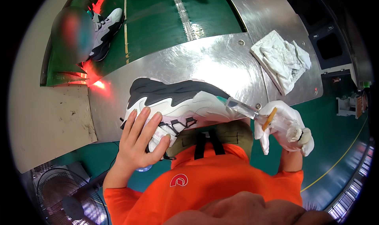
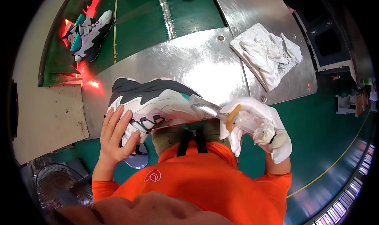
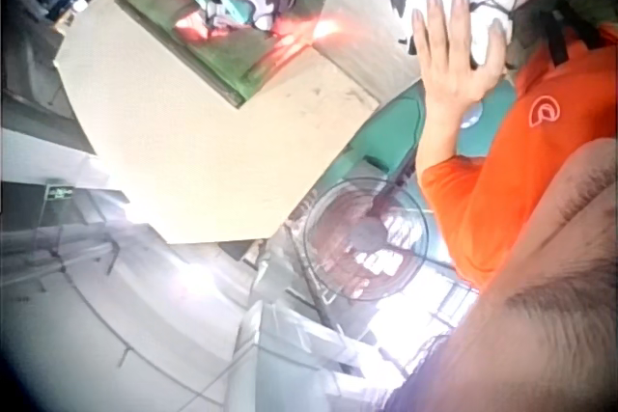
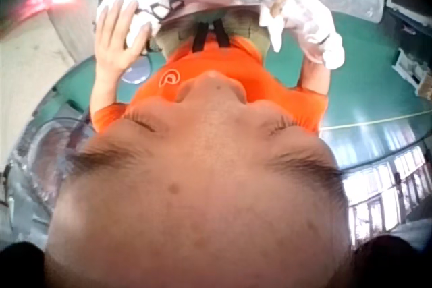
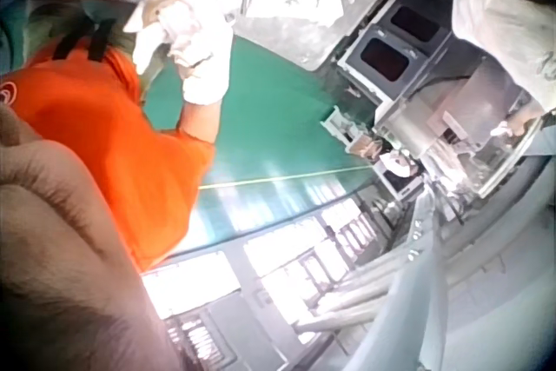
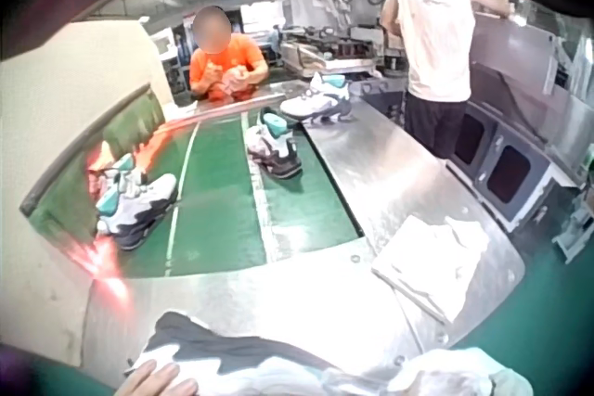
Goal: The person applies glue to the sole and upper edges of a white and teal sneaker using a syringe. They repeatedly pick up the sneaker, inject glue along seams, and place it back on the metal table. The process is repeated multiple times throughout the video.
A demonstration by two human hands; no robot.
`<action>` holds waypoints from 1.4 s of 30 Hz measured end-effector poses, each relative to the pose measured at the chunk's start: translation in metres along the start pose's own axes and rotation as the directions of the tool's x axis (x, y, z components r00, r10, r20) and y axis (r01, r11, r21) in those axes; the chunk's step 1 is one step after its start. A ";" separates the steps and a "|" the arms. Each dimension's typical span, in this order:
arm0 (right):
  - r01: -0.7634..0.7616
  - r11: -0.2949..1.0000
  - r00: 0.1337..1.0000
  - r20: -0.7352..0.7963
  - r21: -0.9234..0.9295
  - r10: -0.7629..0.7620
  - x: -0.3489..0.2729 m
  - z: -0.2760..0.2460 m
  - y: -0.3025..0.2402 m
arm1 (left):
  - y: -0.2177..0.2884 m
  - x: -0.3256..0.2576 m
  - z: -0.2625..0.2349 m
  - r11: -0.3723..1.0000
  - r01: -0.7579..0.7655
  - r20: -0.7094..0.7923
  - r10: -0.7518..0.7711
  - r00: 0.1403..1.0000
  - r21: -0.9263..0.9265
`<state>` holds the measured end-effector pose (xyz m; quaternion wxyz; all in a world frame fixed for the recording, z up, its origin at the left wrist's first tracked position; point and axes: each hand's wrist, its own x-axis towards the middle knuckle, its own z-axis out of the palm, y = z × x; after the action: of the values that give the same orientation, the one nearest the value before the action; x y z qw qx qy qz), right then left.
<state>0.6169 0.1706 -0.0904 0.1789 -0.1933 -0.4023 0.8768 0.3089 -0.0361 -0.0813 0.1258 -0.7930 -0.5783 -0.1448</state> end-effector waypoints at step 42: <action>0.258 0.911 0.956 -0.218 0.322 -0.194 -0.042 0.008 0.061 | 0.044 0.000 0.009 0.993 0.074 -0.051 -0.069 0.996 0.090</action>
<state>0.6395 0.1088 -0.1244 0.3465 -0.1898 -0.2431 0.8859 0.3514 -0.0458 -0.0908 0.1707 -0.7614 -0.6092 -0.1416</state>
